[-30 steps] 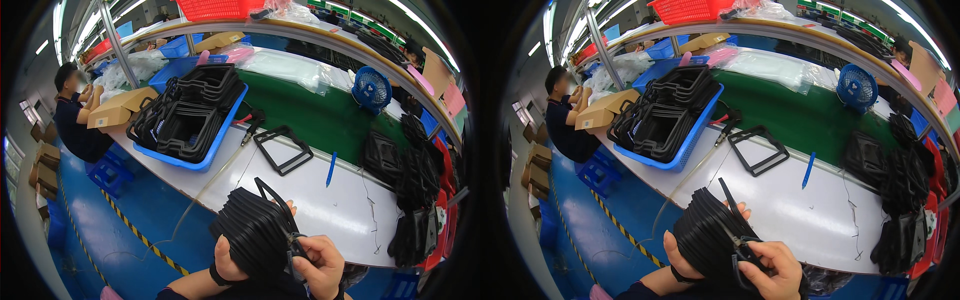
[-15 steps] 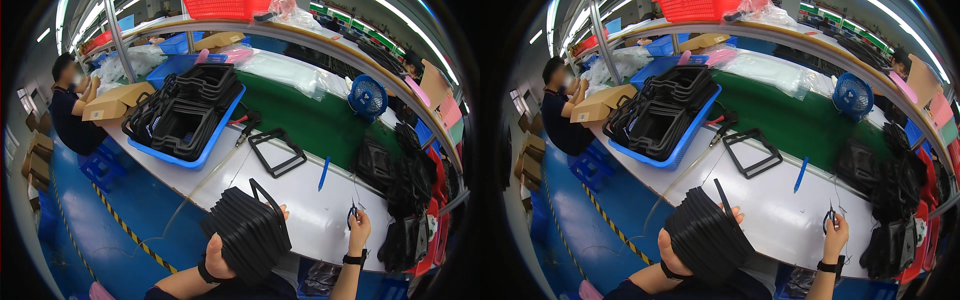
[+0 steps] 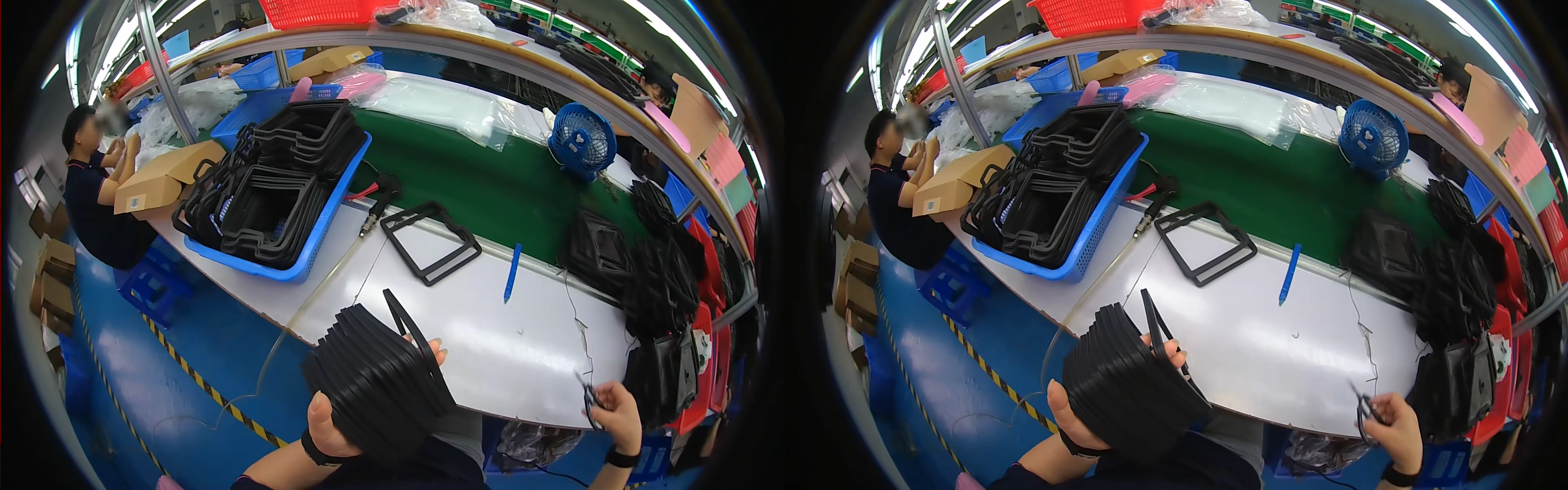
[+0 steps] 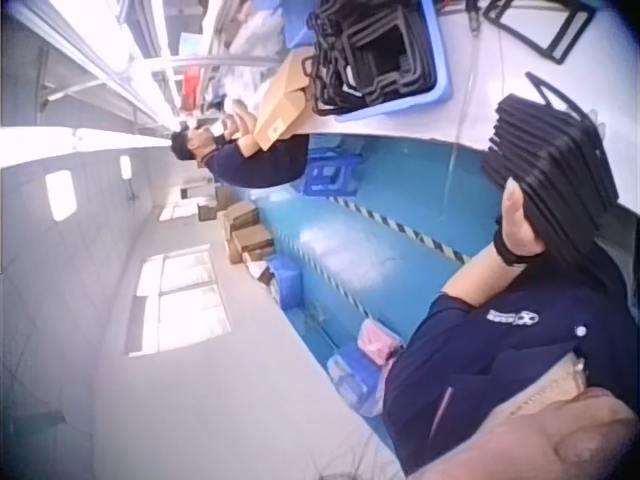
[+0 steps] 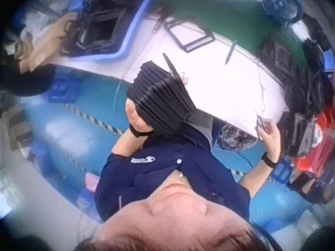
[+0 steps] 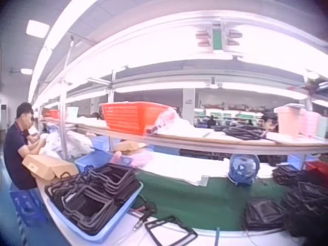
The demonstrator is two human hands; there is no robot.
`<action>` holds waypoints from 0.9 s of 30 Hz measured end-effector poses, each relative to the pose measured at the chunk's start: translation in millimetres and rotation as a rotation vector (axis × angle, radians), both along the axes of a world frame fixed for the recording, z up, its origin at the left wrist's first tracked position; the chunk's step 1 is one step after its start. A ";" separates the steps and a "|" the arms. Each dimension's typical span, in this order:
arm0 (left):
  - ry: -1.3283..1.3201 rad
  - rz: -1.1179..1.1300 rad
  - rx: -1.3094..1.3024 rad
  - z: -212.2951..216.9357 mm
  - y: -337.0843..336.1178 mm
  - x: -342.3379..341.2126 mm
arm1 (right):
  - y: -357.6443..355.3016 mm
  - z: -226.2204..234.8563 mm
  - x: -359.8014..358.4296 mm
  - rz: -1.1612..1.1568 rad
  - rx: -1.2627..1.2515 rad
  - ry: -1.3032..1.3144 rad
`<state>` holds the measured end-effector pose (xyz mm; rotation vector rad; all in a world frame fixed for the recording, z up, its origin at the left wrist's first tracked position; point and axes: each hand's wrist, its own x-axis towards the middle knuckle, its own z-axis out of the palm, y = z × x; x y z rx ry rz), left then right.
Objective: The recorder is assembling and inspecting stacks of black plastic rectangular frames at a factory workstation, using scissors and pliers.
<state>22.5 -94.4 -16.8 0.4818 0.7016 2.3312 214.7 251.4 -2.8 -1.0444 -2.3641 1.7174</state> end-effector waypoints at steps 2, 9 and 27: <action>-0.002 -0.028 0.010 -3.2 1.3 -4.5 | 4.4 0.5 54.8 0.141 -0.234 -0.320; 0.040 -0.107 -0.026 -7.3 -1.3 -5.8 | 19.2 -53.7 112.2 -0.099 0.478 -0.704; -0.121 -0.438 0.027 -0.8 -11.5 -8.9 | -40.3 -24.0 -104.7 0.125 -0.085 0.236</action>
